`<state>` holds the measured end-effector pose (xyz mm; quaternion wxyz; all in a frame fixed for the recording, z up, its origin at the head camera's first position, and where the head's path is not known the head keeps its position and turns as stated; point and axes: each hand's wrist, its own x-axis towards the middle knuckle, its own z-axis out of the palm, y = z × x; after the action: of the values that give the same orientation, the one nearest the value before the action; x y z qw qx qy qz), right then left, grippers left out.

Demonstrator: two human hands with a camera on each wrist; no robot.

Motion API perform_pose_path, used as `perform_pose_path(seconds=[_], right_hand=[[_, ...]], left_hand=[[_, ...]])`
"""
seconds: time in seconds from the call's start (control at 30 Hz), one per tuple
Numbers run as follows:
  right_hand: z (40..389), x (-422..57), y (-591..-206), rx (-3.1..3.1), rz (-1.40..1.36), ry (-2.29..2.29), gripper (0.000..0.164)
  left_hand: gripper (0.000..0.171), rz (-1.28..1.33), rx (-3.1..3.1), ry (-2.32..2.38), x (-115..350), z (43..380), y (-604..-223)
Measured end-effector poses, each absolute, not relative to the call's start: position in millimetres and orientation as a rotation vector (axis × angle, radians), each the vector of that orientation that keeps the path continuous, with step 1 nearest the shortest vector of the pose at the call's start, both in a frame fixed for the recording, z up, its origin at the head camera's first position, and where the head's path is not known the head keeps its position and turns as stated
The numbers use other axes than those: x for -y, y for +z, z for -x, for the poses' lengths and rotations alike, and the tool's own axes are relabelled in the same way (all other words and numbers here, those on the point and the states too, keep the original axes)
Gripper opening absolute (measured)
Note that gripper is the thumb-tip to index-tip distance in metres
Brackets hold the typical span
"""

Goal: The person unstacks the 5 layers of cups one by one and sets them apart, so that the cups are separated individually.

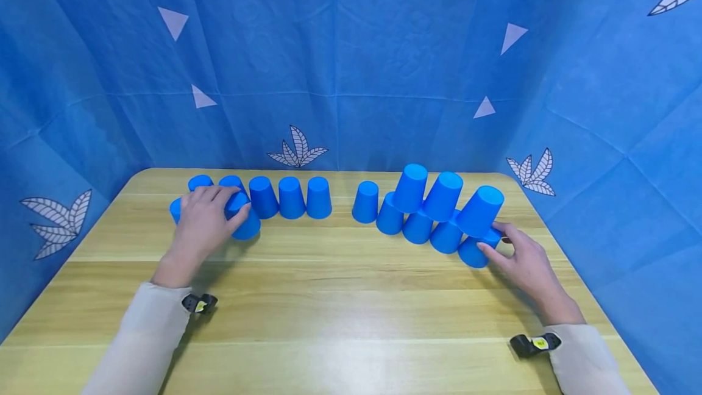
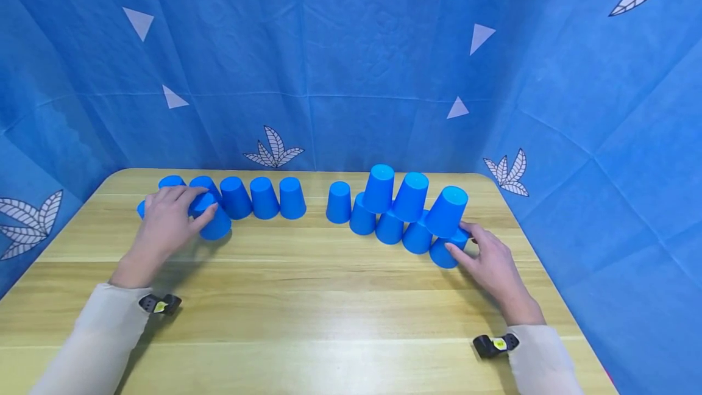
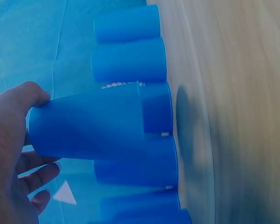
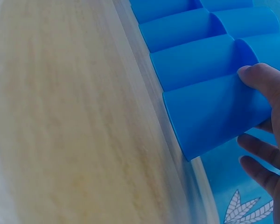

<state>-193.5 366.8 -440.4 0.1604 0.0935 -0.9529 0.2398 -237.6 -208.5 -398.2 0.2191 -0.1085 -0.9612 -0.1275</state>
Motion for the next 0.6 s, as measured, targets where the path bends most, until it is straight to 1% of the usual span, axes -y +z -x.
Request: perform_pose_path(seconds=[0.27,0.6], right_hand=[[194,-368,-442,2.705,-0.279,0.688,0.053],[195,-368,-443,2.709,-0.289,0.691,0.054]], left_hand=[[0.048,0.224,2.672,-0.360,225,238,-397],[0.052,0.171,2.742,-0.354,239,241,-410]])
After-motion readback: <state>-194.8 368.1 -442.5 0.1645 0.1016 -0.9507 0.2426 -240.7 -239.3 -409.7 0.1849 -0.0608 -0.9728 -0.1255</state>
